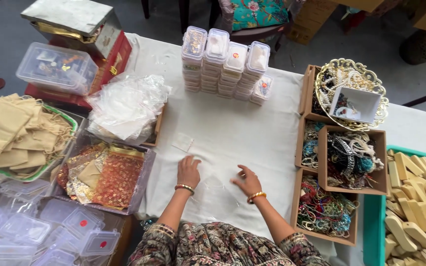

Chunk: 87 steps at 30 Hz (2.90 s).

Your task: The person sits at a table and packs jewelry into small plastic bags and containers. They handle various items including necklaces, bracelets, and decorative papers, placing them into packaging materials. The person also stacks the filled containers on the table.

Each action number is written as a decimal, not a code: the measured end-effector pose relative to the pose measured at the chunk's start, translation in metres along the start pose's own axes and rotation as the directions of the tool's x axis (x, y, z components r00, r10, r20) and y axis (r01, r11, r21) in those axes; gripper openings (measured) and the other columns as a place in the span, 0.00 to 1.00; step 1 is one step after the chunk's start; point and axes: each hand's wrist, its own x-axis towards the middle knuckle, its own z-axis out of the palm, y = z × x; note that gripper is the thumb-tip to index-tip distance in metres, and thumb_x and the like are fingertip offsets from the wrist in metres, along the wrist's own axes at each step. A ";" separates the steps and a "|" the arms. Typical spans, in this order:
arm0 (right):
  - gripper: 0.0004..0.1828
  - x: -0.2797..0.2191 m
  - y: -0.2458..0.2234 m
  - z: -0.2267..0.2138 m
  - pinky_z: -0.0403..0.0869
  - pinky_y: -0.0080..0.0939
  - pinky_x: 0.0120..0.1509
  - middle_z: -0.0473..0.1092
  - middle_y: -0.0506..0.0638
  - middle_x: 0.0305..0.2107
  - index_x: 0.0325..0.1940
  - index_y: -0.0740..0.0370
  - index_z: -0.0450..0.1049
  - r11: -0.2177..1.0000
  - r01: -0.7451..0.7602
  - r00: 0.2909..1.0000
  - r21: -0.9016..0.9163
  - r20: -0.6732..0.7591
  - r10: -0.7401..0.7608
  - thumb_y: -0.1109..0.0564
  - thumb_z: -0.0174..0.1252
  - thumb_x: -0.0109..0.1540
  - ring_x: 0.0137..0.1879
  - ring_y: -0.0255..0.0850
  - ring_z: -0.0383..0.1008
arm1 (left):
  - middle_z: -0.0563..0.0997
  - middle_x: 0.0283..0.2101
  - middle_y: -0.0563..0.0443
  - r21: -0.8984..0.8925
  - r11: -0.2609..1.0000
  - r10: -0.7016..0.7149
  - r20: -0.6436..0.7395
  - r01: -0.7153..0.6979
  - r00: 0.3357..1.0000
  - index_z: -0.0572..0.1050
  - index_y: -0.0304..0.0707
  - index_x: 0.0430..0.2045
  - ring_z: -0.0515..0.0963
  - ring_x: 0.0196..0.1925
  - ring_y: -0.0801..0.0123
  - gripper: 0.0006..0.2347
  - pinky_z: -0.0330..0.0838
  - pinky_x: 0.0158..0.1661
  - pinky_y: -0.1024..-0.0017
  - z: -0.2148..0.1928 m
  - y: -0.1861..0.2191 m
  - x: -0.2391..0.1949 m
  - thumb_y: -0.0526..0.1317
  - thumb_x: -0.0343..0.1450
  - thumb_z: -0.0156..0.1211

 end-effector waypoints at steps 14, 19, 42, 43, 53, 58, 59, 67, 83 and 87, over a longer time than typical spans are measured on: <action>0.48 -0.014 0.018 0.046 0.80 0.39 0.54 0.71 0.48 0.49 0.74 0.36 0.60 0.961 0.200 0.965 -0.194 0.207 -0.159 0.66 0.67 0.53 0.46 0.41 0.77 | 0.63 0.70 0.49 0.076 0.989 -0.117 -0.100 0.125 0.988 0.58 0.38 0.70 0.61 0.69 0.57 0.33 0.53 0.70 0.58 -0.093 -0.020 0.070 0.38 0.67 0.62; 0.39 0.036 0.009 -0.010 0.78 0.43 0.49 0.77 0.47 0.39 0.66 0.42 0.68 0.949 0.243 0.970 -0.201 0.032 -0.241 0.64 0.68 0.53 0.39 0.41 0.78 | 0.68 0.64 0.37 0.004 0.963 -0.214 -0.601 0.270 0.770 0.65 0.39 0.72 0.64 0.68 0.52 0.27 0.64 0.66 0.60 -0.193 -0.056 0.090 0.30 0.73 0.53; 0.05 -0.109 0.085 -0.111 0.74 0.41 0.39 0.78 0.49 0.36 0.39 0.58 0.81 0.998 0.038 0.629 -0.057 -0.775 -0.069 0.64 0.63 0.60 0.33 0.41 0.74 | 0.40 0.79 0.58 0.215 0.823 0.221 0.732 -0.526 0.644 0.53 0.71 0.71 0.36 0.80 0.59 0.30 0.29 0.72 0.39 -0.013 0.102 -0.008 0.56 0.72 0.55; 0.05 -0.115 0.108 -0.120 0.74 0.41 0.39 0.78 0.49 0.36 0.39 0.58 0.81 0.998 0.028 0.623 -0.055 -0.780 -0.060 0.64 0.63 0.60 0.33 0.41 0.74 | 0.40 0.79 0.58 0.209 0.817 0.230 0.737 -0.537 0.636 0.53 0.71 0.71 0.36 0.80 0.59 0.30 0.29 0.72 0.39 -0.017 0.100 -0.006 0.56 0.72 0.55; 0.10 -0.143 0.142 -0.161 0.74 0.48 0.51 0.74 0.50 0.37 0.34 0.53 0.82 0.910 -0.095 0.676 -0.403 -0.697 -0.238 0.65 0.64 0.52 0.47 0.48 0.71 | 0.48 0.77 0.60 0.277 0.922 0.049 0.611 -0.271 0.790 0.64 0.69 0.63 0.43 0.79 0.63 0.25 0.30 0.72 0.39 -0.048 0.081 -0.001 0.55 0.69 0.60; 0.06 -0.144 0.129 -0.172 0.72 0.50 0.51 0.72 0.50 0.39 0.33 0.52 0.83 0.876 -0.074 0.752 -0.476 -0.604 -0.264 0.59 0.68 0.52 0.49 0.50 0.68 | 0.57 0.74 0.56 0.175 0.955 0.115 0.522 -0.238 0.845 0.71 0.63 0.58 0.47 0.78 0.60 0.22 0.32 0.72 0.39 -0.048 0.100 0.003 0.53 0.68 0.64; 0.05 -0.146 0.121 -0.177 0.71 0.50 0.51 0.72 0.49 0.40 0.35 0.53 0.82 0.882 -0.037 0.717 -0.469 -0.628 -0.304 0.58 0.67 0.54 0.49 0.49 0.68 | 0.61 0.71 0.56 0.112 0.966 0.151 0.495 -0.235 0.856 0.73 0.63 0.56 0.50 0.77 0.61 0.21 0.34 0.71 0.38 -0.051 0.109 0.005 0.52 0.67 0.64; 0.05 -0.174 0.039 -0.234 0.69 0.34 0.38 0.74 0.46 0.31 0.43 0.61 0.81 0.987 0.155 0.721 0.036 -0.687 -0.088 0.58 0.63 0.66 0.35 0.35 0.71 | 0.81 0.54 0.55 -0.426 0.847 0.475 0.337 -0.318 0.813 0.78 0.52 0.50 0.75 0.61 0.65 0.15 0.64 0.65 0.59 -0.053 0.194 0.010 0.51 0.71 0.61; 0.07 -0.124 -0.077 -0.223 0.68 0.26 0.37 0.70 0.42 0.31 0.48 0.68 0.78 0.674 0.575 0.776 0.464 -0.570 -0.269 0.61 0.59 0.68 0.34 0.28 0.68 | 0.78 0.29 0.56 -0.895 0.363 0.503 0.421 0.258 0.755 0.78 0.36 0.34 0.76 0.31 0.77 0.14 0.74 0.39 0.74 -0.082 0.174 0.020 0.47 0.79 0.51; 0.07 -0.092 -0.054 -0.190 0.69 0.27 0.33 0.74 0.42 0.28 0.46 0.64 0.80 0.792 0.418 0.850 0.445 -0.500 -0.168 0.60 0.61 0.66 0.31 0.29 0.69 | 0.74 0.25 0.52 -0.811 -0.252 0.293 0.456 0.528 0.840 0.73 0.35 0.32 0.78 0.31 0.67 0.13 0.80 0.50 0.61 -0.094 0.140 0.010 0.45 0.81 0.49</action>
